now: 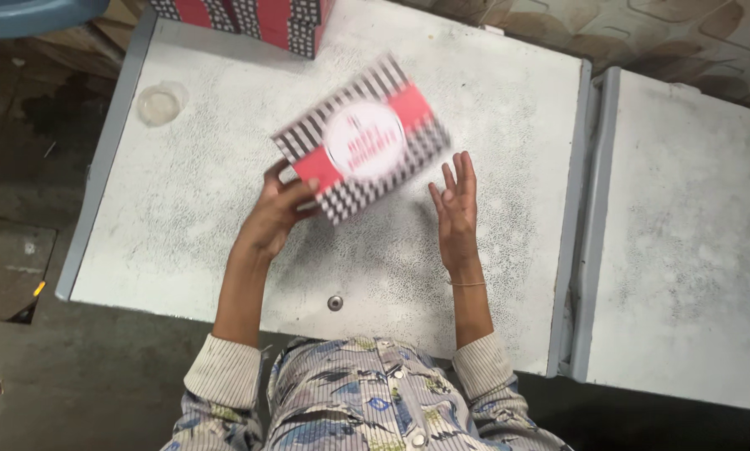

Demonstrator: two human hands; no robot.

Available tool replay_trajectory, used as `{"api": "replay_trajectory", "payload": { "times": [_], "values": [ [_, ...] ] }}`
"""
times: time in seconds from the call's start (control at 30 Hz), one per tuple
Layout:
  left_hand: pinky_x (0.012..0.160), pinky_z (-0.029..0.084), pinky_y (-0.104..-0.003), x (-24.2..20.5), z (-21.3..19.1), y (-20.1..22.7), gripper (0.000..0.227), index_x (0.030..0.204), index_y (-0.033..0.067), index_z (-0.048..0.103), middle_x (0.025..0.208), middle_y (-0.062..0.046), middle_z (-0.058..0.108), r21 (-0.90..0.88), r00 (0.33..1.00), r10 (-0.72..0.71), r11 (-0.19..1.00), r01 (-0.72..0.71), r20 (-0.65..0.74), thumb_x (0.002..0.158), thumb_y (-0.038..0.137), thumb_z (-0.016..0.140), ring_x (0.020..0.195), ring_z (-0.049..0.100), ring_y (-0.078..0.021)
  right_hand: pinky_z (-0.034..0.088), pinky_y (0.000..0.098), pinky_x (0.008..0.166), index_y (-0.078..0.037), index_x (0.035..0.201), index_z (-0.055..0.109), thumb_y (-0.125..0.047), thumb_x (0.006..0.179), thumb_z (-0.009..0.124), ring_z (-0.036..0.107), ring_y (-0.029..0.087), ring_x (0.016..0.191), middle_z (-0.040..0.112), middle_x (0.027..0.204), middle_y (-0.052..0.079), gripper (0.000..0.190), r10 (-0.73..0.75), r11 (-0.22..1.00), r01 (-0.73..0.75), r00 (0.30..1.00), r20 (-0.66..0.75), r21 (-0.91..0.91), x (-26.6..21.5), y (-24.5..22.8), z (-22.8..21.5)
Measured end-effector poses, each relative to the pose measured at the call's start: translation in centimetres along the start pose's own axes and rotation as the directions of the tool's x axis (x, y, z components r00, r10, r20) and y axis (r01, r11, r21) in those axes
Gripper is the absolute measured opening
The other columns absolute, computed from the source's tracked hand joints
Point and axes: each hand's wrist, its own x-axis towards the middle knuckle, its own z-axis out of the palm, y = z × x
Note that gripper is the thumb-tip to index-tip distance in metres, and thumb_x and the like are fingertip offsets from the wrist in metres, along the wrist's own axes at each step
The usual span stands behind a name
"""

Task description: The person assembles a flat cardboard box by folding and taping its flaps. They apply patterned tape to secure the sides, fold the box into shape, and close the top flaps to complete the assembly.

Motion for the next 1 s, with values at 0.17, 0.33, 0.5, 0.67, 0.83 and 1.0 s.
{"api": "replay_trajectory", "payload": {
  "times": [0.17,0.33,0.5,0.67,0.83,1.0],
  "values": [
    [0.093,0.065,-0.039,6.0,1.3,4.6,0.084,0.143,0.0028,0.042,0.123,-0.014,0.067,-0.235,0.967,0.232,0.939,-0.250,-0.102,0.077,0.034,0.084,0.107,0.070,-0.0279,0.028,0.0467,0.129,-0.011,0.165,0.015,-0.040,0.094,0.063,0.020,0.033,0.160,0.015,0.175,0.015,0.091,0.040,0.984,-0.046,0.999,-0.037,-0.173,-3.2,0.7,1.2],
    [0.084,0.067,-0.049,17.6,-0.5,9.6,0.056,0.126,0.0005,0.059,0.105,-0.009,0.056,-0.404,0.907,0.384,0.813,-0.421,-0.173,0.087,0.034,0.081,0.093,0.061,-0.0220,0.028,0.0505,0.124,-0.016,0.164,0.020,-0.038,0.087,0.066,0.023,0.033,0.156,0.019,0.171,0.013,0.093,0.079,0.863,-0.079,0.997,-0.021,-0.499,-8.8,3.1,1.5],
    [0.071,0.062,-0.057,28.8,-0.8,12.4,0.043,0.114,0.0027,0.052,0.101,-0.015,0.062,-0.374,0.840,0.397,0.764,-0.526,-0.370,0.085,0.027,0.072,0.081,0.068,-0.0274,0.030,0.0519,0.126,-0.013,0.163,0.026,-0.041,0.091,0.070,0.026,0.034,0.157,0.025,0.169,0.016,0.088,-0.112,0.754,0.166,0.986,0.125,-0.635,-8.3,6.2,-0.1],
    [0.088,0.056,-0.068,32.9,-0.8,12.6,0.043,0.111,-0.0064,0.054,0.092,-0.017,0.064,-0.196,0.817,0.179,0.922,-0.334,-0.549,0.086,0.024,0.071,0.073,0.061,-0.0246,0.034,0.0510,0.125,-0.014,0.163,0.025,-0.041,0.093,0.067,0.027,0.033,0.157,0.025,0.169,0.017,0.086,-0.123,0.801,0.145,0.989,0.078,-0.580,-8.5,7.3,-1.1],
    [0.096,0.044,-0.085,34.3,-1.5,13.8,0.082,0.140,-0.0085,0.019,0.140,-0.030,0.047,-0.343,0.867,0.118,0.886,-0.312,-0.485,0.085,0.025,0.069,0.127,0.053,-0.0466,0.030,0.0522,0.128,-0.013,0.163,0.025,-0.042,0.096,0.065,0.026,0.033,0.159,0.025,0.170,0.017,0.084,-0.114,0.777,0.151,0.988,0.100,-0.611,-8.1,7.1,-0.8],
    [0.109,0.041,-0.072,31.6,-0.8,11.7,0.109,0.152,0.0010,-0.008,0.158,-0.028,0.019,-0.159,0.875,0.157,0.954,-0.255,-0.458,0.087,0.055,0.060,0.145,0.033,-0.0480,0.012,0.0557,0.130,-0.002,0.162,0.017,-0.062,0.097,0.054,0.012,0.036,0.160,0.016,0.170,0.020,0.096,-0.333,0.220,0.283,0.921,0.200,-0.934,-9.3,6.2,-0.7]
  ]
}}
